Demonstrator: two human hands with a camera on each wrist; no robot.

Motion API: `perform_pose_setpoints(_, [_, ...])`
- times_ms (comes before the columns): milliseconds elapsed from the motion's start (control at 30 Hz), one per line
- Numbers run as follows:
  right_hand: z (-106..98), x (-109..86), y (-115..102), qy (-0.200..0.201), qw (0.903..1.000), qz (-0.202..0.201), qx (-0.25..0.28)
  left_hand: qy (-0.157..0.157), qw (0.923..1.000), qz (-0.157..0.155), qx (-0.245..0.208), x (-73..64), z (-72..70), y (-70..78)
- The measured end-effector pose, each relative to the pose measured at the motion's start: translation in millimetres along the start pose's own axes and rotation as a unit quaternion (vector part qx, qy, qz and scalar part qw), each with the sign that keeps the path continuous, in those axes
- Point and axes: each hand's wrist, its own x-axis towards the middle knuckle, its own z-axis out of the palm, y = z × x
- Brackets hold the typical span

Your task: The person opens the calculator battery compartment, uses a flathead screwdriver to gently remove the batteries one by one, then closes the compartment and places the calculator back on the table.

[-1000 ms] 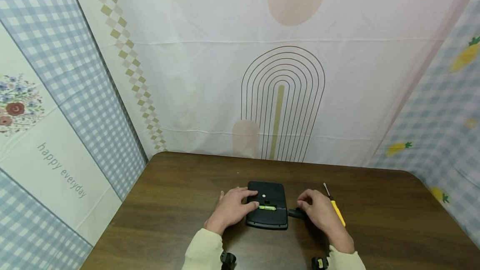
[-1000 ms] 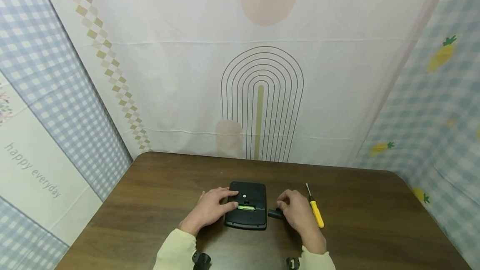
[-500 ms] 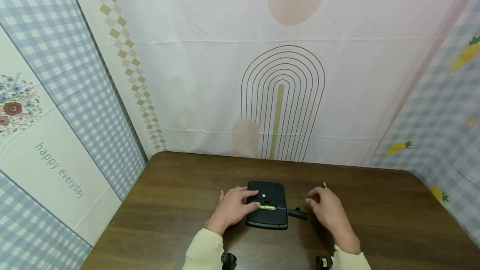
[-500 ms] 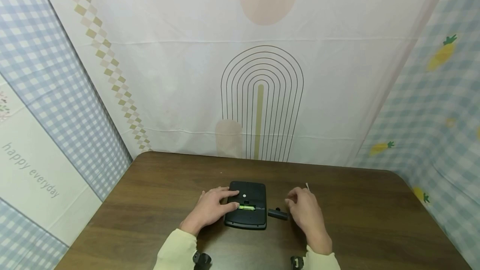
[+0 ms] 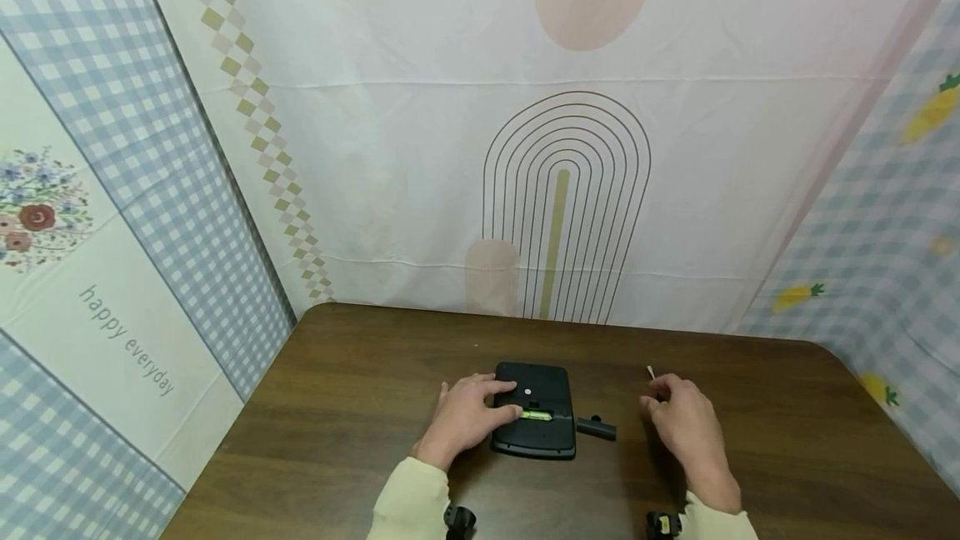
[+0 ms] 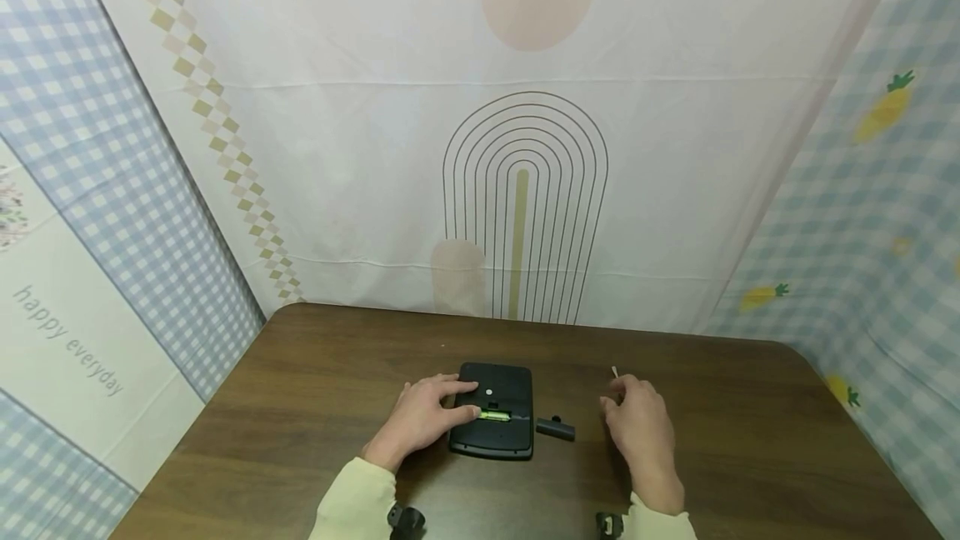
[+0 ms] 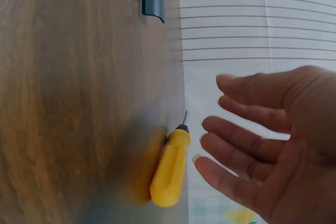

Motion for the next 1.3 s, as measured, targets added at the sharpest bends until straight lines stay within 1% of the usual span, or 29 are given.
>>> perform_pose_setpoints(100, [-4.5,-0.7,4.2,0.000,0.9996,0.029,0.005,0.000,1.0000,0.000,0.001,0.0,-0.4,0.2])
perform_pose_setpoints(233, [-9.5,-1.9,10.4,-0.014,0.9973,0.071,0.008,-0.002,1.0000,-0.001,0.000,0.0,-0.7,-0.1])
perform_pose_setpoints(400, [-11.9,-2.8,19.2,-0.033,0.9944,0.100,-0.003,-0.004,1.0000,-0.001,0.002,0.6,0.2,-1.7])
perform_pose_setpoints(667, [-14.7,-4.9,25.6,-0.062,0.9908,0.120,-0.014,-0.008,1.0000,-0.002,-0.001,1.0,-0.3,-1.9])
perform_pose_setpoints(1000, [-15.6,-7.9,31.0,-0.088,0.9862,0.140,0.001,-0.007,1.0000,0.002,0.000,1.5,-0.1,-2.2])
perform_pose_setpoints(1300, [-16.1,-5.4,32.3,-0.094,0.9841,0.151,-0.006,-0.007,1.0000,0.001,-0.005,1.1,-0.3,-2.2])
